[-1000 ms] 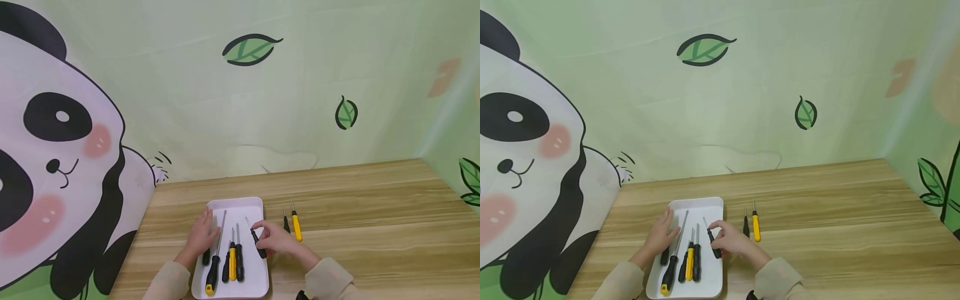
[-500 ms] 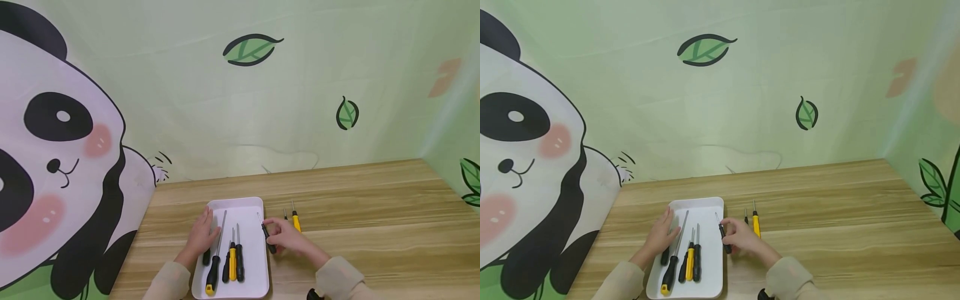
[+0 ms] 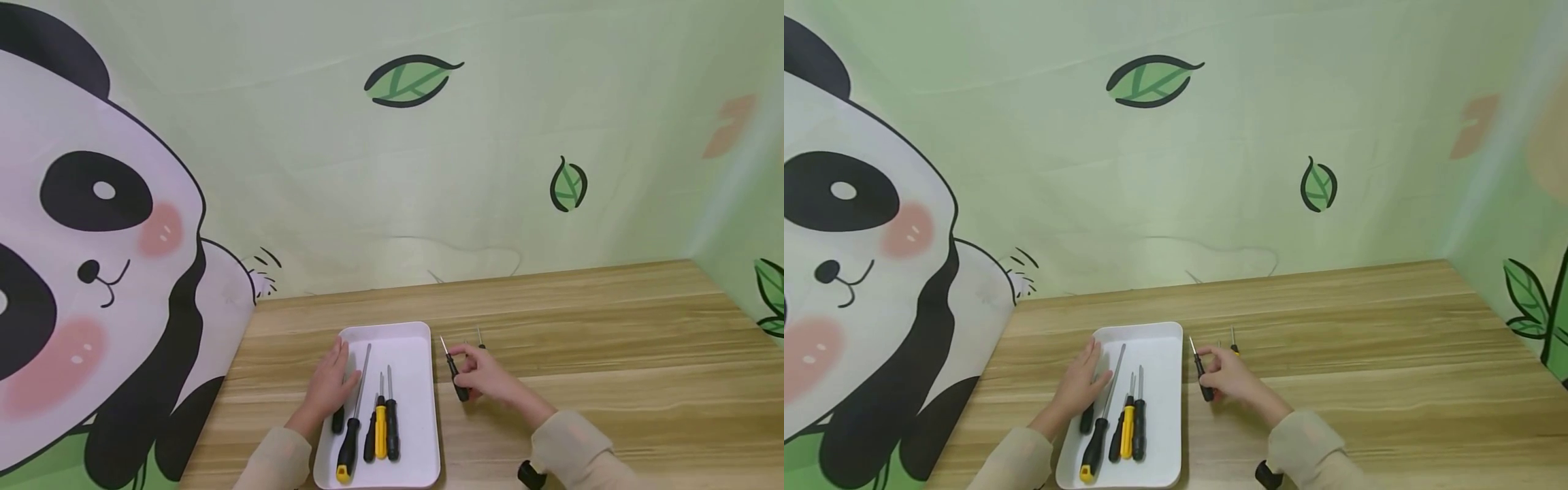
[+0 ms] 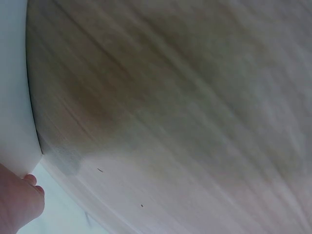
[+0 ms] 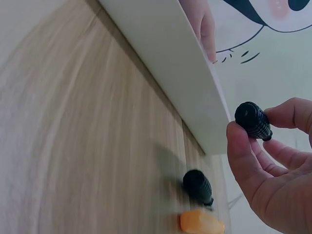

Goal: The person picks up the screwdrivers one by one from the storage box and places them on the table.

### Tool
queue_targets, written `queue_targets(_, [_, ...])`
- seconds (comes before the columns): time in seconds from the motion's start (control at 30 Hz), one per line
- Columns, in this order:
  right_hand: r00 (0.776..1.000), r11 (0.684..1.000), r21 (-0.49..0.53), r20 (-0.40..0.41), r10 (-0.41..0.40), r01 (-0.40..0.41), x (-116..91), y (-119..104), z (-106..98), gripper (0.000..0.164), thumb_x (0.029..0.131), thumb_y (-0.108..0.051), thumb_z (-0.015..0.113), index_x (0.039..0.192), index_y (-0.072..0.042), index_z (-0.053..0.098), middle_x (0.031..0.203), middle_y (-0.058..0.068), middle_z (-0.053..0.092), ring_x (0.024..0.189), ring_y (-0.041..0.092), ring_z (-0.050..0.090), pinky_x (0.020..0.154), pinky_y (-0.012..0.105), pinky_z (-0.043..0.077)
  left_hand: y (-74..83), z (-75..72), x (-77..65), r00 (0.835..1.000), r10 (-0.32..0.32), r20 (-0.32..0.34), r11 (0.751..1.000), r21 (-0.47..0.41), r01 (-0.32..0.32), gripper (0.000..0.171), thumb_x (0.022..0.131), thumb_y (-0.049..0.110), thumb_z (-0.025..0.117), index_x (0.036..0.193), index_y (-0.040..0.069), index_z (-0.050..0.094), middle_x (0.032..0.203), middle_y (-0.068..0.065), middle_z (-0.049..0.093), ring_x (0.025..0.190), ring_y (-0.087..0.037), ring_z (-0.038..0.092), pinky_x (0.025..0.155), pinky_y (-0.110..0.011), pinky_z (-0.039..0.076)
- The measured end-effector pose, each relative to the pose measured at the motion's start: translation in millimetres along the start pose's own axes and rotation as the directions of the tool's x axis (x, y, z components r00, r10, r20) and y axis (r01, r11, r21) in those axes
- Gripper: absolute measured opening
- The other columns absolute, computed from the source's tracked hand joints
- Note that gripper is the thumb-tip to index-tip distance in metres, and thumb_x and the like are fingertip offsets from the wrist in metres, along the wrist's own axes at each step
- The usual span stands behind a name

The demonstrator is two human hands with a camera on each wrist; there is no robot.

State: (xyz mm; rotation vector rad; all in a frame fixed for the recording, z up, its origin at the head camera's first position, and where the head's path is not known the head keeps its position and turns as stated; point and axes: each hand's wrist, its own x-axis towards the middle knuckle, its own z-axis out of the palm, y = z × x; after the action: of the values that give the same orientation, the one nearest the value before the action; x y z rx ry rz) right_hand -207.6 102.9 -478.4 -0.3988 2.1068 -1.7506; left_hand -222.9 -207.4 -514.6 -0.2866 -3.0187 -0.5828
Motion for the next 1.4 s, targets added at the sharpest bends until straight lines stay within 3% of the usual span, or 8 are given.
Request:
queue_targets(0.3, [0.999,1.000,0.008,-0.042,0.025,-0.025,-0.6,6.4,-13.8,0.050,0.078,0.003,0.052,0.125,0.007,0.035,0.073,0.004,0.051,0.058,0.012,0.051,0.049,0.034,0.050,-1.1,0.8,-1.0,1.000,0.015,-0.009,1.000,0.007,-0.015,0.065,0.087,0.032,0.051,0.137,-0.003,0.026,0.146,-0.018,0.017,0.132,-0.034,0.023,0.105,-0.049,0.023])
queue_targets(0.47, [0.997,0.998,0.042,-0.050,0.051,-0.049,2.3,15.4,-22.7,0.052,0.077,0.001,0.053,0.125,0.005,0.034,0.081,0.013,0.055,0.064,0.016,0.057,0.051,0.035,0.051,-0.9,0.6,-1.2,1.000,0.019,-0.012,1.000,0.001,-0.019,0.065,0.087,0.032,0.051,0.137,-0.003,0.026,0.146,-0.018,0.016,0.132,-0.034,0.023,0.106,-0.048,0.023])
queue_targets(0.5, [0.999,0.998,0.056,-0.031,0.008,-0.006,6.9,27.5,-27.4,0.051,0.078,-0.002,0.055,0.126,0.001,0.037,0.082,0.013,0.056,0.065,0.017,0.057,0.049,0.034,0.051,-0.9,0.7,-1.1,1.000,0.016,-0.008,1.000,0.004,-0.016,0.065,0.088,0.032,0.050,0.137,-0.003,0.026,0.146,-0.018,0.016,0.132,-0.034,0.023,0.106,-0.048,0.023])
queue_targets(0.6, [0.999,0.998,0.065,-0.033,-0.003,0.005,7.0,30.7,-33.9,0.051,0.078,-0.005,0.057,0.125,-0.001,0.038,0.085,0.015,0.056,0.067,0.018,0.059,0.051,0.037,0.053,-0.3,0.6,-0.9,1.000,0.005,0.002,1.000,0.006,-0.005,0.066,0.088,0.033,0.050,0.137,-0.002,0.025,0.147,-0.017,0.015,0.133,-0.033,0.022,0.106,-0.048,0.023])
queue_targets(0.83, [0.985,0.991,0.018,-0.109,0.131,-0.129,-1.8,8.4,-38.9,0.053,0.082,0.001,0.051,0.131,0.004,0.031,0.085,0.012,0.052,0.065,0.015,0.055,0.057,0.037,0.053,-0.4,0.9,1.0,1.000,-0.007,0.020,1.000,0.018,0.007,0.066,0.088,0.035,0.049,0.138,-0.001,0.025,0.148,-0.015,0.013,0.134,-0.031,0.020,0.107,-0.047,0.022])
queue_targets(1.1, [0.978,0.986,0.052,-0.127,0.165,-0.160,-0.1,16.2,-48.7,0.053,0.081,0.004,0.049,0.131,0.003,0.031,0.088,0.015,0.053,0.066,0.017,0.058,0.063,0.040,0.054,-2.0,1.3,1.4,1.000,0.003,0.009,1.000,0.014,-0.003,0.066,0.087,0.034,0.050,0.137,-0.001,0.025,0.147,-0.015,0.015,0.133,-0.031,0.022,0.107,-0.046,0.022])
queue_targets(1.4, [0.966,0.980,0.018,-0.164,0.198,-0.197,1.9,24.5,-57.8,0.053,0.081,0.002,0.051,0.131,0.002,0.032,0.093,0.018,0.052,0.070,0.017,0.055,0.060,0.035,0.053,-1.9,1.2,1.2,0.999,-0.022,0.024,1.000,0.011,0.022,0.066,0.088,0.034,0.049,0.139,0.001,0.024,0.148,-0.013,0.012,0.134,-0.030,0.020,0.107,-0.046,0.021])
